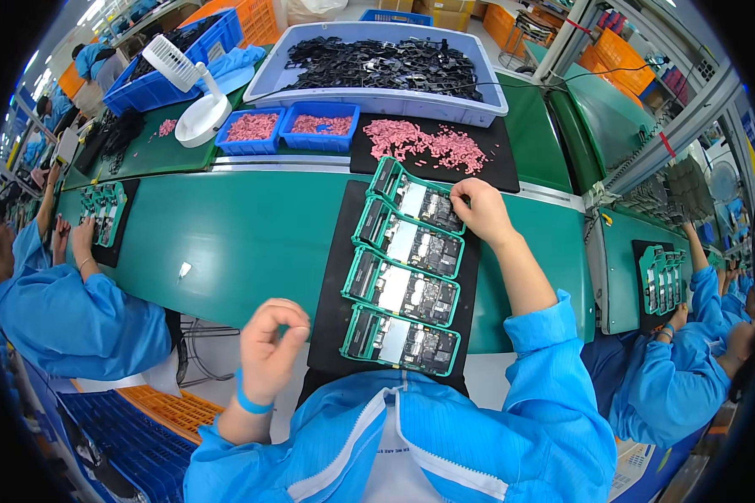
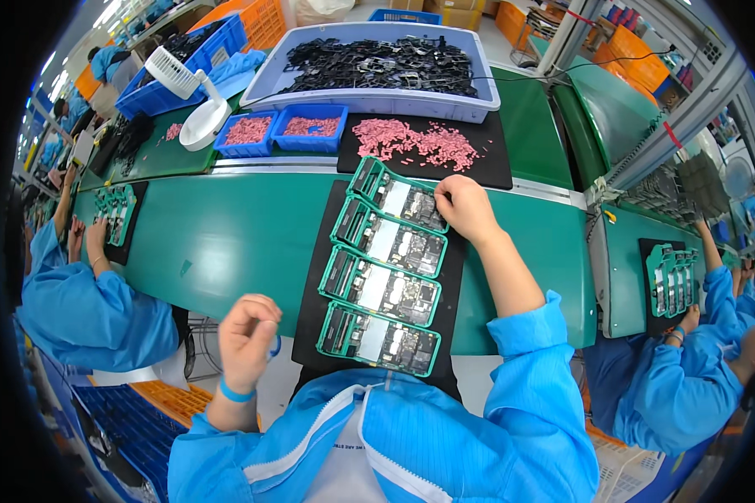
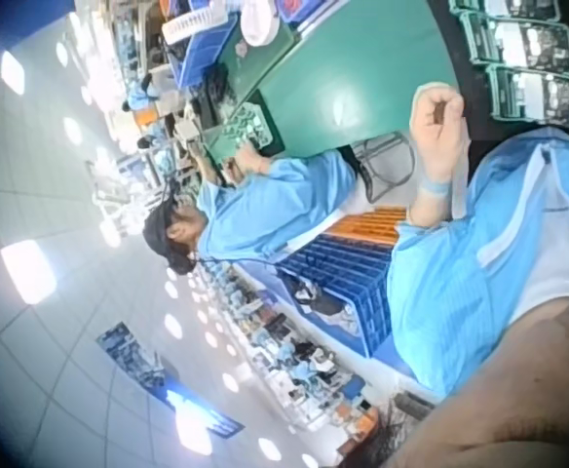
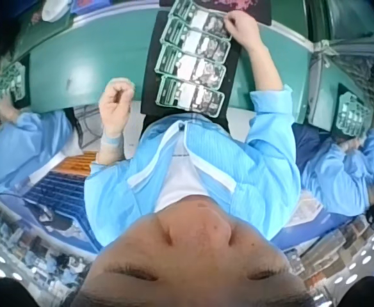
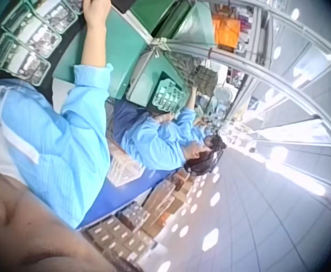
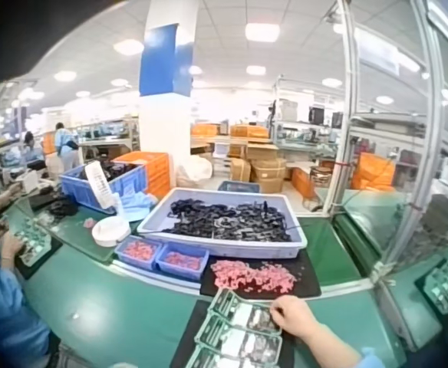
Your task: The person attaches small pink components onto circuit boards on a tray by hand, helps a coworker secure a cap on their head, and installs more pink components onto circuit boards on incoming trays.
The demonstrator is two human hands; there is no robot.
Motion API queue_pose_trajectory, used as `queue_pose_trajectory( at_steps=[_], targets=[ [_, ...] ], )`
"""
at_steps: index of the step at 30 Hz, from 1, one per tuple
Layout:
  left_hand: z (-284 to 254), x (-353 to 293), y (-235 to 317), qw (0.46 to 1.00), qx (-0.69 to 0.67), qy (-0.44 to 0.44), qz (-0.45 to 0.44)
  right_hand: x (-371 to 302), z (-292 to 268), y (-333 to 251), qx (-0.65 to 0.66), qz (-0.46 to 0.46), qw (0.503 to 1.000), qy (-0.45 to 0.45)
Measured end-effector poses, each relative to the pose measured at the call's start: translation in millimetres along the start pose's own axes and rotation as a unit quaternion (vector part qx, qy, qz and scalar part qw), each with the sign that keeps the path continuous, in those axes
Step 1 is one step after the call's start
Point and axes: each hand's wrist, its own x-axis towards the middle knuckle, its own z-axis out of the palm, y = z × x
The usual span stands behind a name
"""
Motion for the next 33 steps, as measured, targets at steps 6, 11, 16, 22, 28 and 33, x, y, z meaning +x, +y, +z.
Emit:
queue_pose_trajectory(
  at_steps=[6,11,16,22,28,33],
  targets=[
    [-17.2,41.5,70.3,0.953,0.238,-0.016,0.186,4.7,-0.7,-9.2,-0.122,-0.051,0.991,-0.002],
    [-12.6,72.8,120.4,0.892,0.373,-0.065,0.247,9.0,-1.0,-6.3,-0.189,-0.098,0.977,-0.033],
    [22.6,119.6,137.5,0.876,0.373,-0.155,0.265,4.4,-0.7,-6.5,-0.213,-0.097,0.971,-0.046],
    [89.8,173.6,63.1,0.845,0.345,-0.292,0.286,-9.1,-6.6,-9.3,-0.218,-0.097,0.97,-0.035],
    [134.3,208.1,-38.2,0.8,0.409,-0.349,0.266,-24.8,7.0,-7.0,-0.109,-0.079,0.989,0.059],
    [142.2,207.6,-56.4,0.805,0.399,-0.364,0.246,-40.8,18.4,1.3,-0.068,-0.057,0.99,0.11]
  ],
)
